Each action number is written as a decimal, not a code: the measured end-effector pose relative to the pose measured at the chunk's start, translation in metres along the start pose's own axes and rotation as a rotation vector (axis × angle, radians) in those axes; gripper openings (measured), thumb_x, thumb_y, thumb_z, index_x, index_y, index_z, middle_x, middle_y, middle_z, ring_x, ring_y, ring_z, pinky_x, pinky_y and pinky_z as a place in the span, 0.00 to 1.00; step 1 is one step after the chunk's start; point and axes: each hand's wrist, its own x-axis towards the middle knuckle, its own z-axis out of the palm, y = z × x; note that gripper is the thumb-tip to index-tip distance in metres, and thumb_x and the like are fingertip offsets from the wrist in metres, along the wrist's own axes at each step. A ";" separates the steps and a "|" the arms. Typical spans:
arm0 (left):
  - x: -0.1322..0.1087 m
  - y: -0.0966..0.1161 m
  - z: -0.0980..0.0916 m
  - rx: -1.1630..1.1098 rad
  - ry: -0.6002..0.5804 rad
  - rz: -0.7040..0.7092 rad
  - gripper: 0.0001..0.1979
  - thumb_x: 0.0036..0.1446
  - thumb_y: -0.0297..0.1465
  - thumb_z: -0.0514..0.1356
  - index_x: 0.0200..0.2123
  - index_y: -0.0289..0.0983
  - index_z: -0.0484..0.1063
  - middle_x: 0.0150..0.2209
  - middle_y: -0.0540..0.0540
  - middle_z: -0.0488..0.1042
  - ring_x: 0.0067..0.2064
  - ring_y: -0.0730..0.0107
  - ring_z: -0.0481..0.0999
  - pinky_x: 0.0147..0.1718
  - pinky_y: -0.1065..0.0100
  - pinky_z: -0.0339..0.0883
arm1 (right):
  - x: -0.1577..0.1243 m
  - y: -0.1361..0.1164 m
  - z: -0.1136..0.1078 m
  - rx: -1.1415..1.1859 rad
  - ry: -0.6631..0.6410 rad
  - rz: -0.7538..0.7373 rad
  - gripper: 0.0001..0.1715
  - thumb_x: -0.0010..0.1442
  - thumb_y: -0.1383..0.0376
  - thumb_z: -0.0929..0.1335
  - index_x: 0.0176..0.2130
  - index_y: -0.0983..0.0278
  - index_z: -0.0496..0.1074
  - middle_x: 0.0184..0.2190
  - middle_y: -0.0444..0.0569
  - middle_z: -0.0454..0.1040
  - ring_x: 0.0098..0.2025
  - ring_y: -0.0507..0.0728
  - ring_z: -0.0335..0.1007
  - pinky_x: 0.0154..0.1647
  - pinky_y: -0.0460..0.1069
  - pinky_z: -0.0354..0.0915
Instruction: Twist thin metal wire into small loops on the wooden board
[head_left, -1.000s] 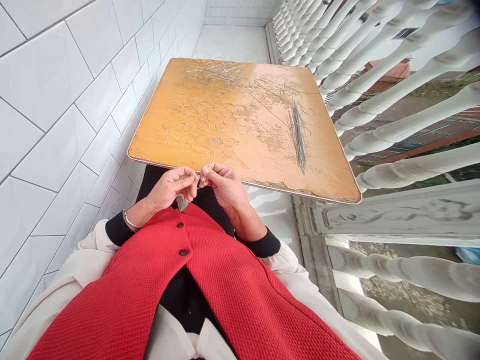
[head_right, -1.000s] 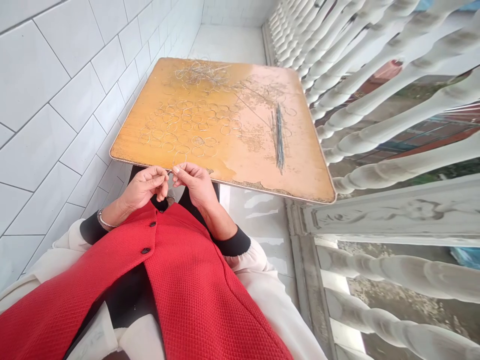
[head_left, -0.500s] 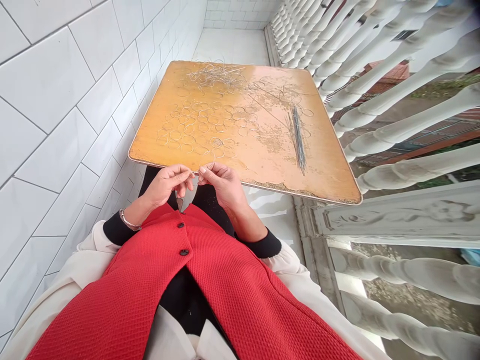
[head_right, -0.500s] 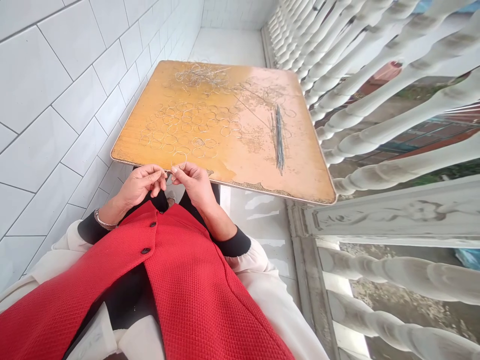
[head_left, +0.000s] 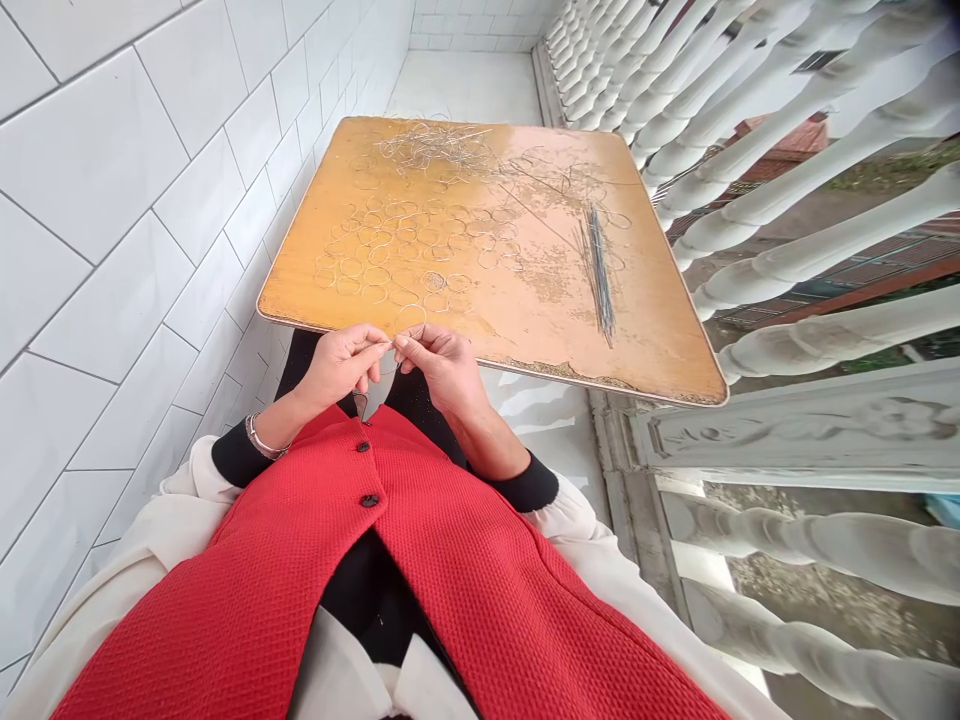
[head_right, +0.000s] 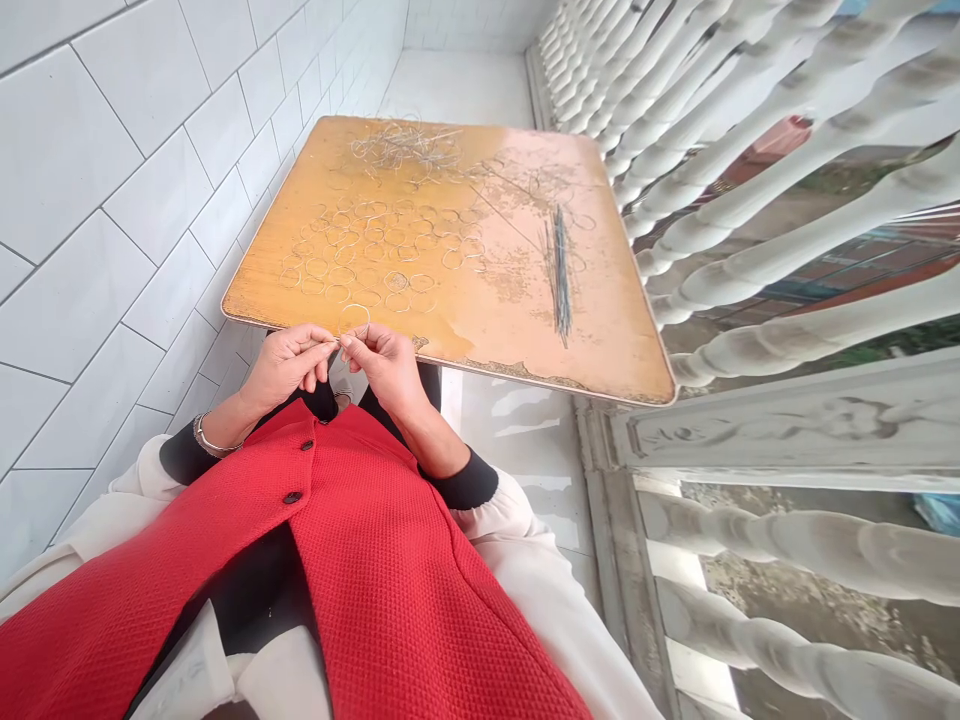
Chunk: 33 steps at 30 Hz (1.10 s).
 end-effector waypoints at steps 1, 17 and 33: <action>0.000 0.000 -0.001 -0.005 0.004 0.000 0.12 0.59 0.39 0.62 0.34 0.35 0.72 0.20 0.54 0.72 0.16 0.82 0.66 0.16 0.77 0.56 | 0.000 0.000 0.000 -0.002 0.006 -0.001 0.22 0.49 0.48 0.76 0.24 0.62 0.71 0.21 0.42 0.71 0.21 0.48 0.61 0.26 0.47 0.63; 0.004 0.001 0.005 -0.210 0.219 -0.008 0.08 0.50 0.32 0.67 0.30 0.34 0.72 0.24 0.54 0.73 0.18 0.85 0.63 0.17 0.77 0.54 | -0.012 0.004 0.002 0.112 -0.055 0.096 0.23 0.46 0.52 0.78 0.38 0.62 0.79 0.26 0.43 0.77 0.24 0.48 0.67 0.26 0.45 0.64; 0.007 0.011 0.000 -0.155 0.114 -0.105 0.08 0.56 0.33 0.64 0.30 0.33 0.72 0.21 0.53 0.72 0.18 0.83 0.67 0.19 0.78 0.61 | -0.015 0.005 0.007 -0.149 0.097 -0.061 0.08 0.53 0.61 0.71 0.34 0.62 0.78 0.26 0.44 0.77 0.22 0.49 0.66 0.25 0.47 0.64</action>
